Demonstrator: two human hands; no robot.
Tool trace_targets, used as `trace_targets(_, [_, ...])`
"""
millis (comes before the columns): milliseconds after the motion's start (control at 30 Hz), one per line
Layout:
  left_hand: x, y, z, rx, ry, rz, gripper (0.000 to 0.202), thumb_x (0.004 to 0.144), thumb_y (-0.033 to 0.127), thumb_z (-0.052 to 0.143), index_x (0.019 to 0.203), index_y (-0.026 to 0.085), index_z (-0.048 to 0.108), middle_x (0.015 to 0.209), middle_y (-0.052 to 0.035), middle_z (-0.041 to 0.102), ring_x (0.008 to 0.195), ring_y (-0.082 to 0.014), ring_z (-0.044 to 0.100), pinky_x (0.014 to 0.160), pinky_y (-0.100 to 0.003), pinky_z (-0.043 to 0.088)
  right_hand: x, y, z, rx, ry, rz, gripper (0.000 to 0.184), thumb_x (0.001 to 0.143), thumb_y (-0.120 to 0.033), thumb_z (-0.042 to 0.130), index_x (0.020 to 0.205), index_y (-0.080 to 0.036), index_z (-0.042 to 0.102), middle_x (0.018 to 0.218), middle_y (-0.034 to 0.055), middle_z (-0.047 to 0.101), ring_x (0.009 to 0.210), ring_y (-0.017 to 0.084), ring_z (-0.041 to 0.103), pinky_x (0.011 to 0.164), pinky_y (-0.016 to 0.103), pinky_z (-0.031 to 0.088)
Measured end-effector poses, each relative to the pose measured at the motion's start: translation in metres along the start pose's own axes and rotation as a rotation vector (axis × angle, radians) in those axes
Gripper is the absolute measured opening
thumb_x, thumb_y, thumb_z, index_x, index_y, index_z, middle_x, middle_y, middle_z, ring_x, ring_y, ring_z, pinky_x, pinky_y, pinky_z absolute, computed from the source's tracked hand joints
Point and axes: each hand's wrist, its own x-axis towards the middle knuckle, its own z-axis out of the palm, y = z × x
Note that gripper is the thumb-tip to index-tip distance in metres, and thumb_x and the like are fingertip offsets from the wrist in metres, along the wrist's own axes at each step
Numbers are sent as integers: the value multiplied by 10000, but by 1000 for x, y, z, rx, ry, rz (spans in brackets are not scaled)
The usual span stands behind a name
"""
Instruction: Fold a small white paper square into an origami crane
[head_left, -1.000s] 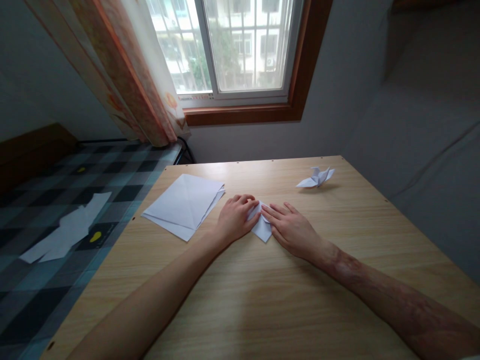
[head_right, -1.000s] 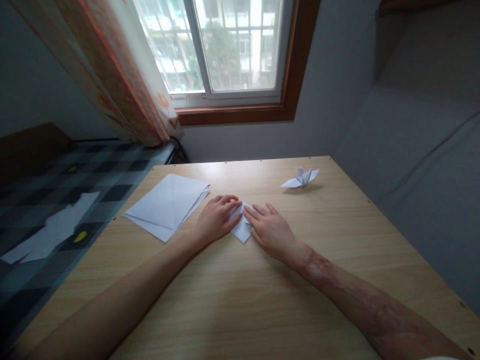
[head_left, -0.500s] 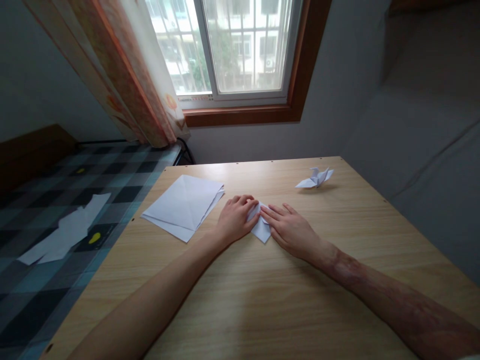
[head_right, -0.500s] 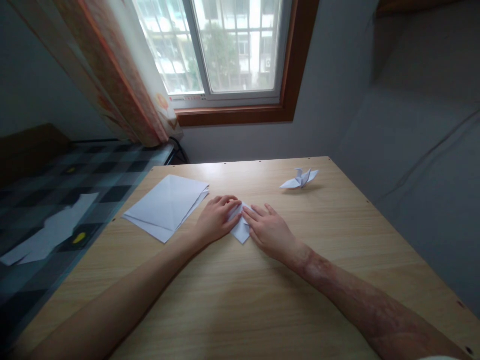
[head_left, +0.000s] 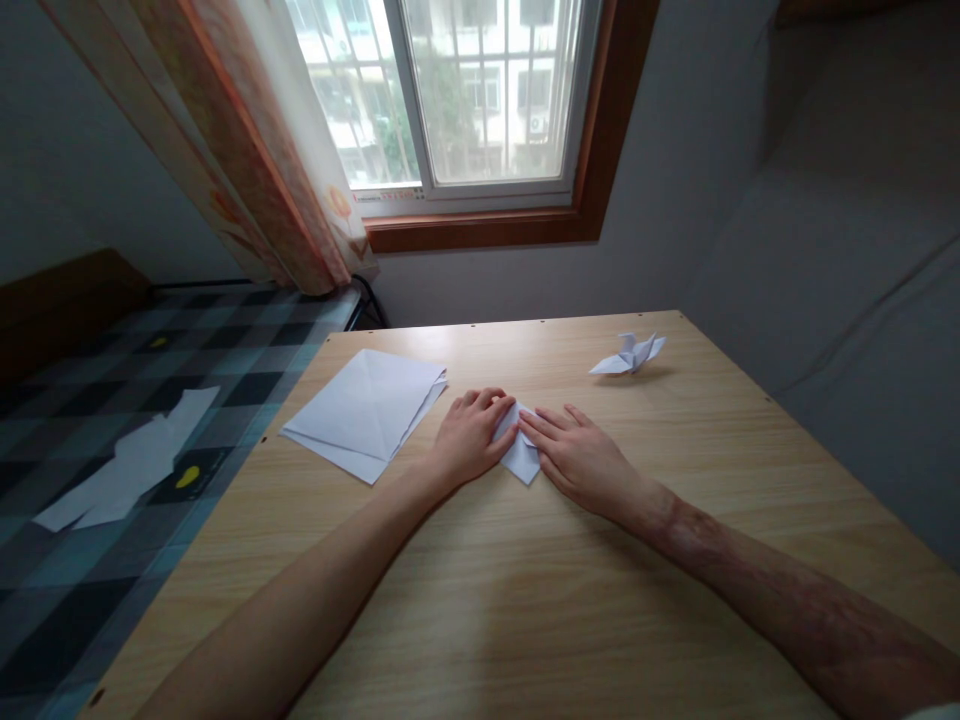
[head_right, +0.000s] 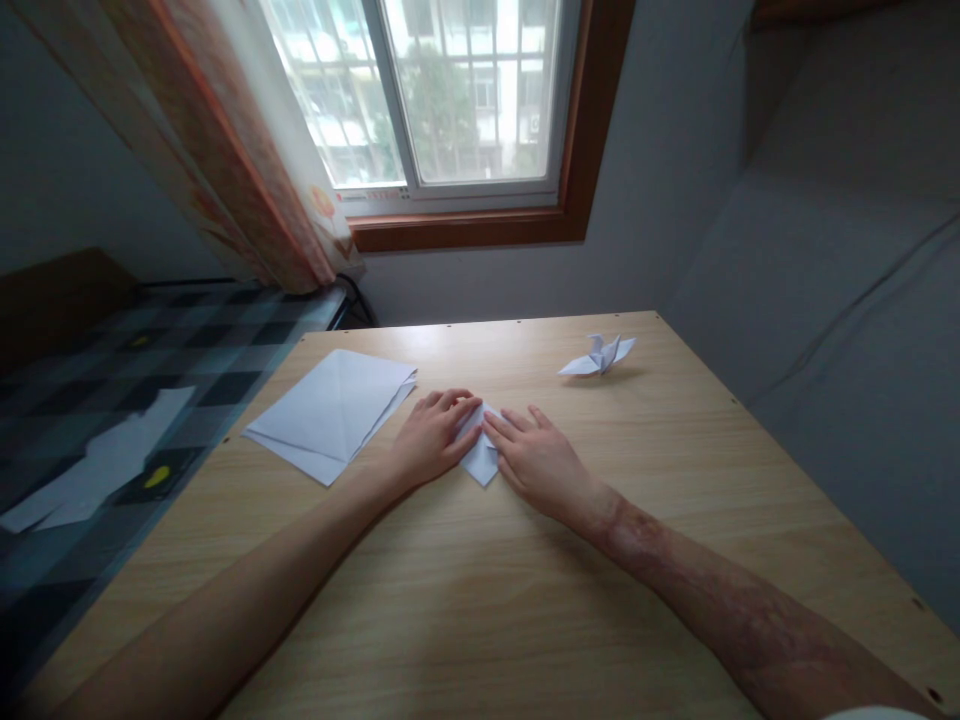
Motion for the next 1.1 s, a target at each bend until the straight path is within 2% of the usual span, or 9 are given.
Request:
trace_targets(333, [0, -1, -1, -26, -1, 11, 370, 1052, 354, 629, 1402, 262, 706, 1411, -99, 698, 1305, -313, 626, 1169, -530, 517, 1, -2, -3, -14, -22, -8, 564, 1123, -224, 449, 1681, -157, 499, 1754, 130, 477, 1596, 345, 485, 1312, 641, 355])
trace_targets(567, [1, -2, -2, -43, 21, 12, 342, 1056, 366, 630, 1373, 272, 719, 1387, -90, 717, 1285, -305, 649, 1163, -515, 526, 1, -4, -3, -19, -12, -4, 565, 1114, -215, 467, 1677, -183, 511, 1748, 124, 486, 1582, 347, 504, 1309, 639, 358])
trace_targets(833, [0, -3, -6, -67, 68, 28, 214, 1031, 371, 684, 1195, 256, 758, 1299, -74, 765, 1179, -284, 701, 1100, -490, 553, 0, 1, -2, 1, -11, -26, 566, 1119, -226, 482, 1683, -189, 502, 1742, 125, 498, 1582, 335, 505, 1316, 620, 358])
trace_targets(1100, [0, -7, -4, -71, 43, 17, 243, 1043, 410, 684, 1218, 272, 780, 1322, -67, 758, 1180, -278, 697, 1099, -488, 543, 0, 3, -3, 10, -13, -27, 547, 1145, -244, 440, 1685, -177, 495, 1738, 134, 502, 1591, 338, 498, 1321, 636, 345])
